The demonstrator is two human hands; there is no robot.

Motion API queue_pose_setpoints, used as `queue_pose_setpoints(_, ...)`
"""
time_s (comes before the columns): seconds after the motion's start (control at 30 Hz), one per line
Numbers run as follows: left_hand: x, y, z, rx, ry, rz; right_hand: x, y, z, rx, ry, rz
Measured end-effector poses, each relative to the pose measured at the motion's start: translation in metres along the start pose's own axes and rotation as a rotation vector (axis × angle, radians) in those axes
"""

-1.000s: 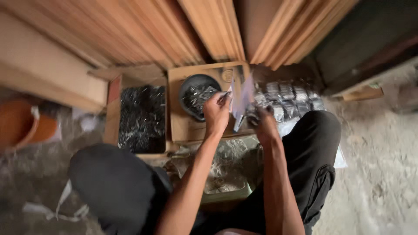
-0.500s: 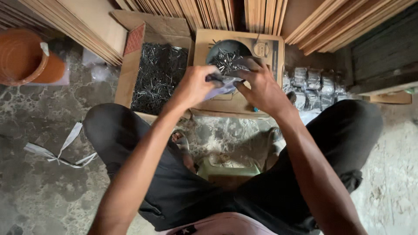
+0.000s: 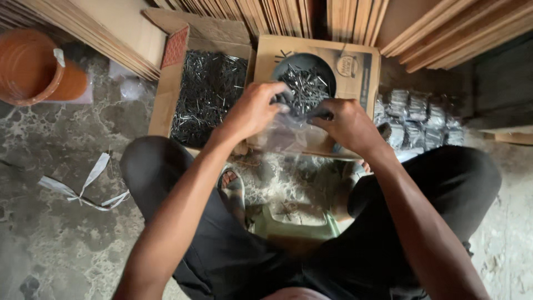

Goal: The person transfers nails from a cardboard box into a plastic bag by hand and then seals the bag.

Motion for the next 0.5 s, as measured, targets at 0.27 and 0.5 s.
queue_pose_setpoints(0.27,0.029,0.007,0.018,-0.108,-0.110,-0.079,0.038,-0.015,-0.007,0.097,0.260,0.061)
queue_pose_setpoints(0.5,0.003,0.015,0.031,-0.051,-0.170,-0.229,0.035,0.005,-0.005,0.087,0.179,0.109)
Point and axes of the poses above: each hand's wrist, its own x-axis towards the middle knuckle, its own y-axis out of the palm, z = x × y, the point moved 4 cm from there along x, towards the middle knuckle, and after that the axes turned 3 degrees about -y, right-handed, at the moved point
